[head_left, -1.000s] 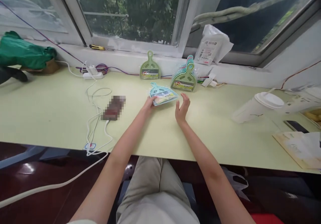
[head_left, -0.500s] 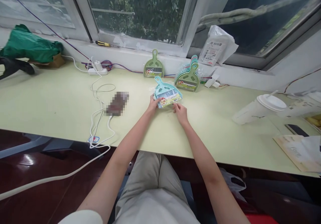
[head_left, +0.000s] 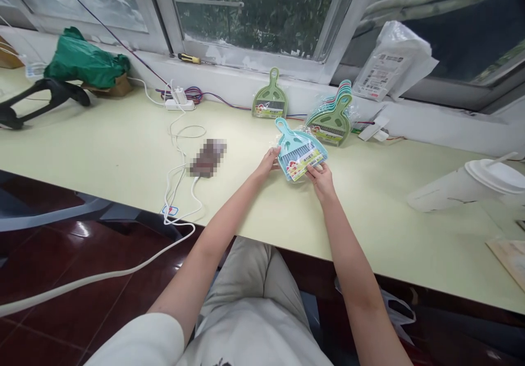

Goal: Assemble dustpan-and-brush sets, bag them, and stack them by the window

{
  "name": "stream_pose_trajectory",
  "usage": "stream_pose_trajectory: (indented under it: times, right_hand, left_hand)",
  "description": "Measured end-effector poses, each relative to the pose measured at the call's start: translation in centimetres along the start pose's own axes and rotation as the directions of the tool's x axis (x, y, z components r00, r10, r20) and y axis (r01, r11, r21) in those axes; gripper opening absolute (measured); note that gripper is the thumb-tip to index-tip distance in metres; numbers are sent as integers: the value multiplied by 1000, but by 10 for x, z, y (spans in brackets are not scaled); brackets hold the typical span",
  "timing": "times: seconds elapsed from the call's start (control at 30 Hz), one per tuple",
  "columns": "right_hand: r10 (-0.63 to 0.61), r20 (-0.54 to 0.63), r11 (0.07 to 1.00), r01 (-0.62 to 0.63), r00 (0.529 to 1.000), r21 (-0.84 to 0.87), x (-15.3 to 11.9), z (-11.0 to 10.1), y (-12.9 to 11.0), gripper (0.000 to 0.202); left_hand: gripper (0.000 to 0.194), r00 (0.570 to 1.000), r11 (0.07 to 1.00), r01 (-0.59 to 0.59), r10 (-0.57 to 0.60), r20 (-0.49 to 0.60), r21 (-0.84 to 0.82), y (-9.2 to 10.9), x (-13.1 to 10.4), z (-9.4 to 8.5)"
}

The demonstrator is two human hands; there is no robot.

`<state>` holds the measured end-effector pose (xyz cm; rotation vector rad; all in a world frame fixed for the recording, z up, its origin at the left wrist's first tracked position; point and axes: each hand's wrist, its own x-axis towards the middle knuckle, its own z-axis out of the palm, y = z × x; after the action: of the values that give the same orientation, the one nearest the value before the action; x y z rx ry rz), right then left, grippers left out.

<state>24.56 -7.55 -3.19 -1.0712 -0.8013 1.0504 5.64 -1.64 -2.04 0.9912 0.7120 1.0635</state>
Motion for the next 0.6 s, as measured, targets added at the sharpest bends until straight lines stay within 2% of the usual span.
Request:
stream_pose_trajectory:
  times: [0.1,0.23,0.4,0.47,0.53,0.6]
  right_hand:
    - [9,-18,1000,-9,1000,-18,-3,3,-4,56]
    - [26,-28,999,-27,999,-31,-2,-1,-5,49]
    - [46,20,998,-45,999,-33,-1,-3,-8,45]
    - [45,32,998,-44,998,-40,-1,-3,-10,46]
    - [43,40,998,-41,998,-55,-2,-2,-12,46]
    - [51,50,996,-47,997,-76,-4,-1,-14,46]
  left_hand:
    - [54,996,1000,-11,12,-88,20,-2,3,-5]
    - [47,988,999,-20,27,-150,47,0,9,-11]
    - [33,960,999,23,-13,-281,33,13,26,-21]
    - [36,954,996,45,-20,-298,77,22,34,-27]
    - [50,939,981,-14,80,-333,195,32,41,-32]
    - [63,907,920,-143,269,-324,364,44,47,-35]
